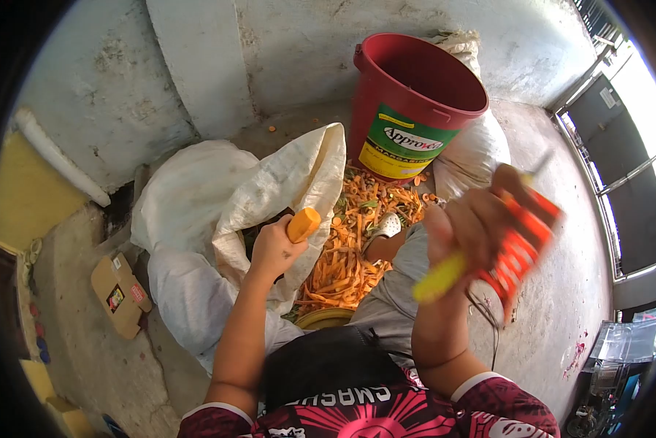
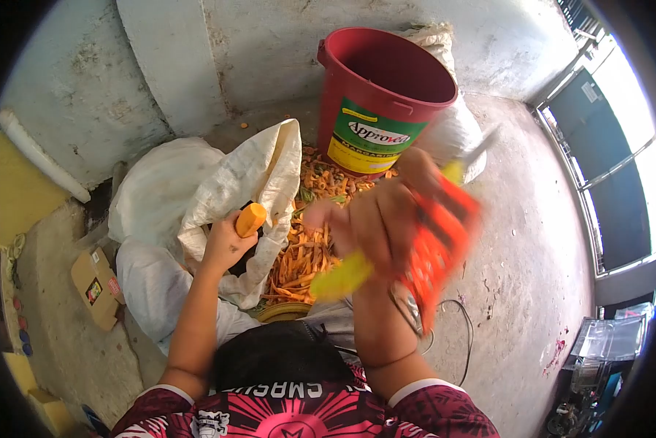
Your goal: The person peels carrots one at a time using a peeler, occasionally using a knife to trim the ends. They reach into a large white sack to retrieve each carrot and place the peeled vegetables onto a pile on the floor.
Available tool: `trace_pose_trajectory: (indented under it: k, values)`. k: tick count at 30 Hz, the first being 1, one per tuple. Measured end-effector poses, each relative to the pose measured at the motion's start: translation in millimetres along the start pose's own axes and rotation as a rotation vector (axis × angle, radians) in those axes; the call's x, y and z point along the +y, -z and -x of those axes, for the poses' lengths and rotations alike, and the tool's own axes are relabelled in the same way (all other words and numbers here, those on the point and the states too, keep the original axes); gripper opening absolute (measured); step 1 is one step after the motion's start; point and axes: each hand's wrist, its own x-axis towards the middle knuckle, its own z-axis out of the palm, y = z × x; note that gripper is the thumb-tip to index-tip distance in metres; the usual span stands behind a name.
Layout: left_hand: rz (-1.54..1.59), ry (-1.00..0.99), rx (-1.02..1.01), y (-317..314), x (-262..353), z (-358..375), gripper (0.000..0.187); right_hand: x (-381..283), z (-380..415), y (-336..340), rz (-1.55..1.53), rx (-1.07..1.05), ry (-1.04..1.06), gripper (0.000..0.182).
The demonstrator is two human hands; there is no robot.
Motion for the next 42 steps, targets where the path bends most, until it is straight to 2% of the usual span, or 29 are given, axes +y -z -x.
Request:
trace_pose_trajectory:
  k: [2,4,6,8,14,17,18,21,22,25,27,28,31,32,33,35,36,37,38,39,41,42]
  values:
    - [-0.005,-0.005,0.027,-1,0,-1,0.030,4,17,39,-0.018,0.197,0.151,0.013]
    - [-0.019,0.003,0.020,-1,-1,-1,0.031,4,38,68,0.001,0.366,0.169,0.018]
    - [-0.030,0.016,0.005,-1,0,-1,0.032,5,58,96,-0.019,0.432,0.167,0.025]
    - [-0.042,0.037,-0.013,-2,0,-1,0.033,6,71,122,-0.083,0.392,0.144,0.033]
    - [-0.056,0.095,-0.052,-1,5,-1,0.034,17,77,127,-0.163,0.465,0.142,0.029]
    - [-0.051,0.079,-0.068,-2,6,-1,0.034,17,76,121,0.026,0.642,0.048,0.024]
    - [-0.060,0.071,-0.095,-3,7,0,0.034,18,78,122,0.044,0.607,-0.032,0.025]
    - [-0.106,0.073,-0.187,-4,8,3,0.035,32,79,122,0.751,1.076,-0.535,0.022]
    - [-0.135,0.090,-0.229,-5,9,3,0.036,39,82,117,0.773,0.897,-0.643,0.023]
    - [-0.180,0.099,-0.320,-12,5,4,0.037,53,91,114,0.920,0.646,-1.017,0.023]
    - [-0.140,0.064,-0.345,-15,5,6,0.037,56,97,121,0.919,0.595,-1.111,0.022]
    - [-0.187,0.132,-0.414,-11,17,4,0.040,59,99,127,0.917,0.566,-1.158,0.022]
    - [-0.001,0.018,-0.384,-23,4,8,0.049,49,90,136,0.977,0.521,-1.316,0.022]
    - [0.036,0.043,-0.364,-26,1,10,0.053,40,82,131,0.953,0.485,-1.289,0.022]
    - [0.010,0.016,-0.298,-26,-2,11,0.052,25,68,133,1.079,0.366,-1.398,0.021]
    - [-0.039,-0.039,-0.163,-25,-7,13,0.051,-7,35,128,1.356,0.367,-1.336,0.018]
    - [-0.069,-0.033,-0.129,-20,-12,14,0.043,-36,17,137,1.372,0.323,-1.201,0.020]
    - [-0.099,0.043,-0.199,-15,-19,14,0.043,-61,0,142,1.731,0.388,-1.163,0.021]
    - [-0.129,0.123,-0.268,-8,-27,13,0.042,-72,-28,121,1.782,0.474,-0.946,0.028]
    - [-0.159,0.203,-0.337,-3,-34,14,0.041,-91,-45,132,1.894,0.480,-0.765,0.025]
    - [-0.261,0.280,-0.333,0,-47,21,0.039,-129,-67,167,1.942,0.455,-0.378,0.017]
    - [-0.307,0.315,-0.332,-1,-58,25,0.037,-114,-78,154,1.915,0.506,-0.346,0.017]
